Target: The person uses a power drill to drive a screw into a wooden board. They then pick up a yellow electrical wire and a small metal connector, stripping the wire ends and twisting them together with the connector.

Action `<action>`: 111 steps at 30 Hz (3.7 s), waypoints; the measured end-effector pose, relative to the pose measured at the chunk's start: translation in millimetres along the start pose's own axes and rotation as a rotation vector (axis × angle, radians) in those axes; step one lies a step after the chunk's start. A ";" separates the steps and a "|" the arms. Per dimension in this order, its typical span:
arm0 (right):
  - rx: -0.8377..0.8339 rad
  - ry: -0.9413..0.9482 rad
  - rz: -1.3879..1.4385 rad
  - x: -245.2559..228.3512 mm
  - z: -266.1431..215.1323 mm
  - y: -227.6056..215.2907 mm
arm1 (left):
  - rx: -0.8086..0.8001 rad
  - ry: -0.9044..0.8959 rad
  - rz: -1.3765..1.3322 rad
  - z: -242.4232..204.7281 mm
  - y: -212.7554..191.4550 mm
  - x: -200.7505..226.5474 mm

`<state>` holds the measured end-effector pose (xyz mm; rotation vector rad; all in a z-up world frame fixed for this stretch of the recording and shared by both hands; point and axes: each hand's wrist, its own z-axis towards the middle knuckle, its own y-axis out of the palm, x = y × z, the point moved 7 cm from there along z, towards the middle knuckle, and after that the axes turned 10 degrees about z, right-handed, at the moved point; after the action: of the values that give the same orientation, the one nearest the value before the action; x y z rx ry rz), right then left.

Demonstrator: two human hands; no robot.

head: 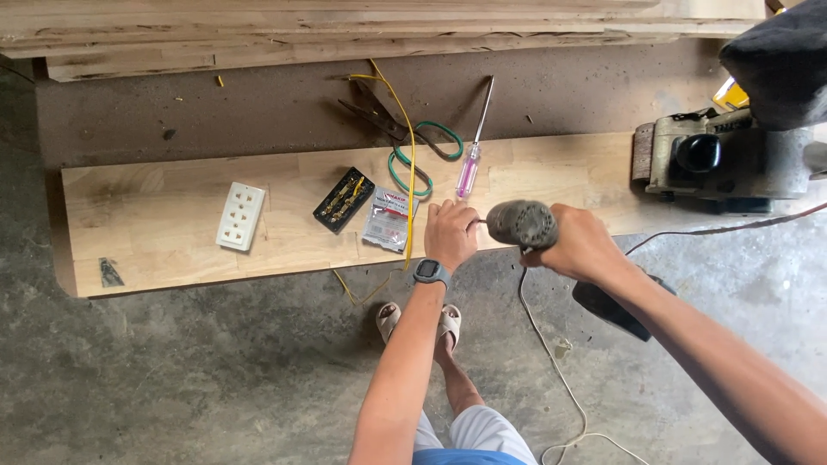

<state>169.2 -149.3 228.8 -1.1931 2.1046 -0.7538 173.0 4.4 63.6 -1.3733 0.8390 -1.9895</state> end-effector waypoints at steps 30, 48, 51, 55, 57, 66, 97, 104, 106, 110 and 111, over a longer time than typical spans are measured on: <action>-0.065 -0.027 0.034 3.9 12.3 0.8 | 0.009 -0.021 0.015 2.1 -9.7 8.9; -0.133 -0.109 0.016 -7.6 11.3 1.3 | 0.058 0.009 0.043 0.4 -8.0 10.3; -0.114 -0.083 0.056 -5.9 10.4 -1.4 | 0.071 0.004 0.035 -0.4 -8.7 11.5; -0.130 -0.104 -0.012 -7.4 4.7 -1.8 | 0.073 0.008 0.031 0.5 -9.7 13.0; -0.120 -0.092 -0.005 0.1 11.5 1.8 | 0.072 0.008 0.048 -1.2 -5.2 10.7; -0.120 -0.073 0.005 -6.9 -5.9 -4.6 | 0.044 -0.007 0.018 1.6 -12.2 13.8; -0.130 -0.004 0.024 -11.4 -20.7 -5.6 | 0.043 0.011 0.007 -1.4 -4.5 10.3; -0.136 0.000 0.010 -11.4 -25.6 -5.6 | 0.037 -0.005 0.025 -1.3 -3.6 9.3; -0.136 0.002 0.005 -9.4 -23.5 -4.3 | 0.035 -0.006 0.021 -1.0 -4.7 10.1; -0.132 -0.036 0.026 -12.6 -22.5 -6.0 | 0.030 -0.007 0.024 1.1 -7.2 11.1; -0.133 -0.052 0.039 -12.9 -23.6 -5.2 | 0.032 -0.004 0.026 0.9 -8.2 11.9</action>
<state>160.3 -135.9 251.0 -1.2242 2.1567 -0.5667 169.3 0.5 77.0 -1.3411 0.8155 -1.9718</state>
